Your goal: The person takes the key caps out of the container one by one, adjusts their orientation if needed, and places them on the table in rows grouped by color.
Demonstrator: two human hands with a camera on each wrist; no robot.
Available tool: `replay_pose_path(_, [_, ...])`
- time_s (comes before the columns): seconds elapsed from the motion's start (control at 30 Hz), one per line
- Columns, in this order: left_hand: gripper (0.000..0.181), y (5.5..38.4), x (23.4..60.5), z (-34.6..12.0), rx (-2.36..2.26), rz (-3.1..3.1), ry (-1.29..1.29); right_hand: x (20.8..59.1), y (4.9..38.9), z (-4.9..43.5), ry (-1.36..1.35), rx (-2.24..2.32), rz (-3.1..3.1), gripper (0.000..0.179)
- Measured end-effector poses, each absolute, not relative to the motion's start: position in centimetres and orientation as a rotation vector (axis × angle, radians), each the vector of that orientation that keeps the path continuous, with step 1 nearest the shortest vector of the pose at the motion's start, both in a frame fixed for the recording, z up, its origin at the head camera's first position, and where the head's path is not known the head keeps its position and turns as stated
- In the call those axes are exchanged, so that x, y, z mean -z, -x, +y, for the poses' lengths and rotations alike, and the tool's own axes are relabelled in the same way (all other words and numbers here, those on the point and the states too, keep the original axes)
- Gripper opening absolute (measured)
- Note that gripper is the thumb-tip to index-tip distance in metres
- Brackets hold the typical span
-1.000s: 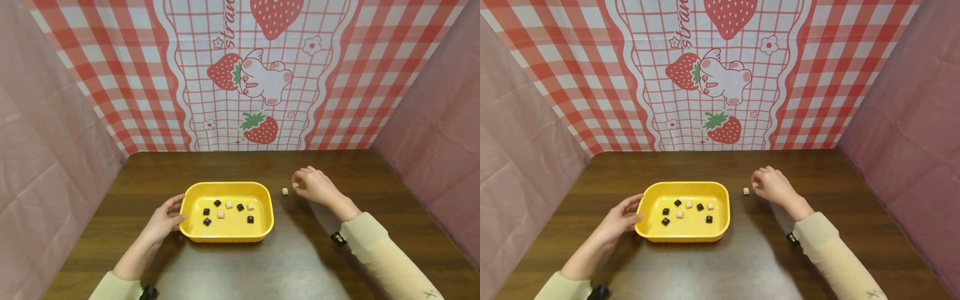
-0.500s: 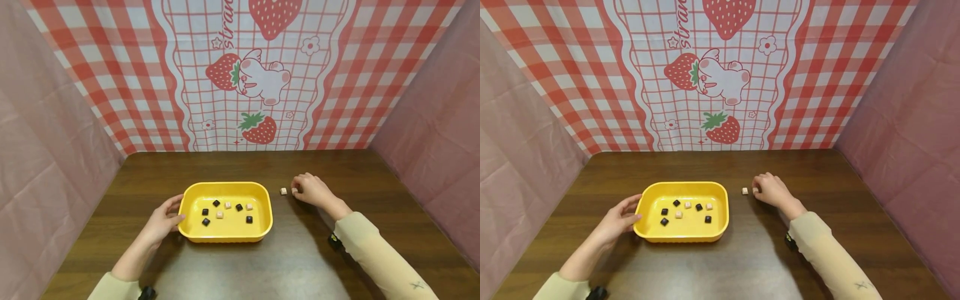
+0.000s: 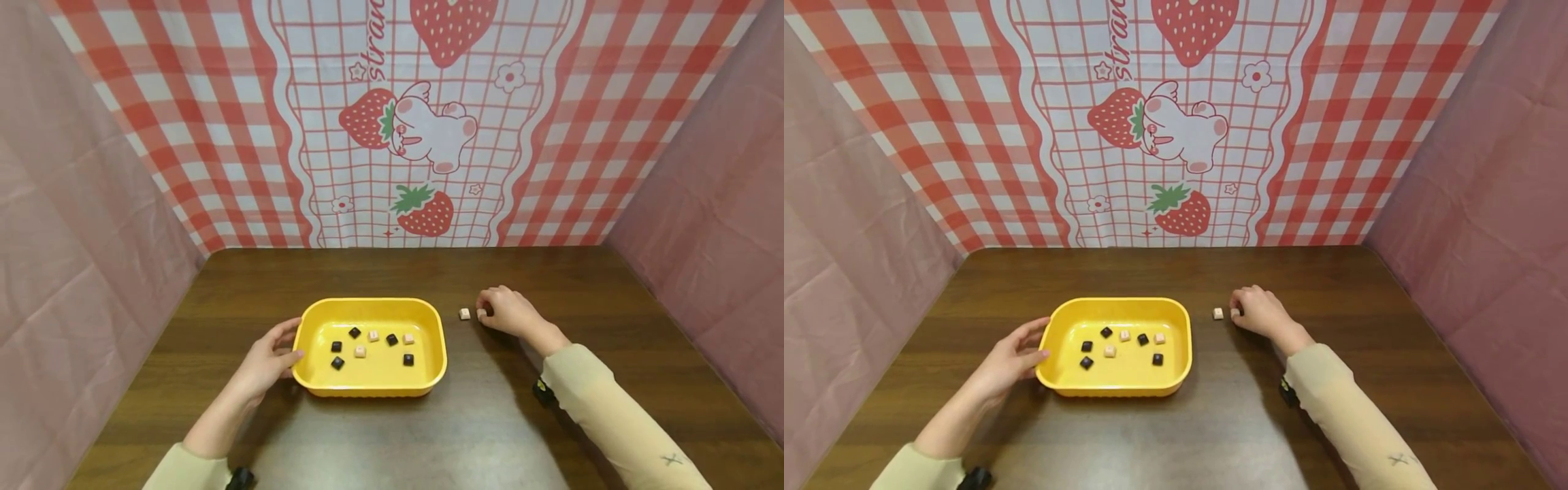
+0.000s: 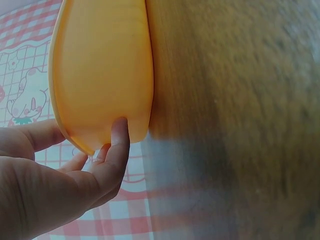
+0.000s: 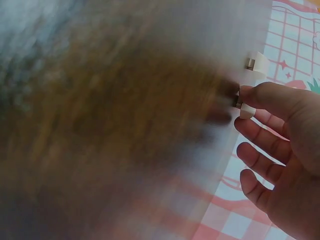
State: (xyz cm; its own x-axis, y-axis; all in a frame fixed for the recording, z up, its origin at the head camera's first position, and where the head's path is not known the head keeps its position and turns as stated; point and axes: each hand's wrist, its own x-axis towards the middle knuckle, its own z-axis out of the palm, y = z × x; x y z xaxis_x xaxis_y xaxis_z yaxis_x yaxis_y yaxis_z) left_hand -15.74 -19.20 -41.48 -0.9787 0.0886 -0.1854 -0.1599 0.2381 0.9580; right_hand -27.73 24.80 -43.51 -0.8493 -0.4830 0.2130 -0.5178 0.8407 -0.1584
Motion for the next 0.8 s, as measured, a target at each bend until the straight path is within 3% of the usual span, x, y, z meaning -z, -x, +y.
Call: replay_pose_path(0.8, [0.057, 15.7, 41.2, -19.0, -1.837, 2.3, 0.079, 39.0, 25.7, 21.4, -0.913, -0.434, -2.733, 0.026])
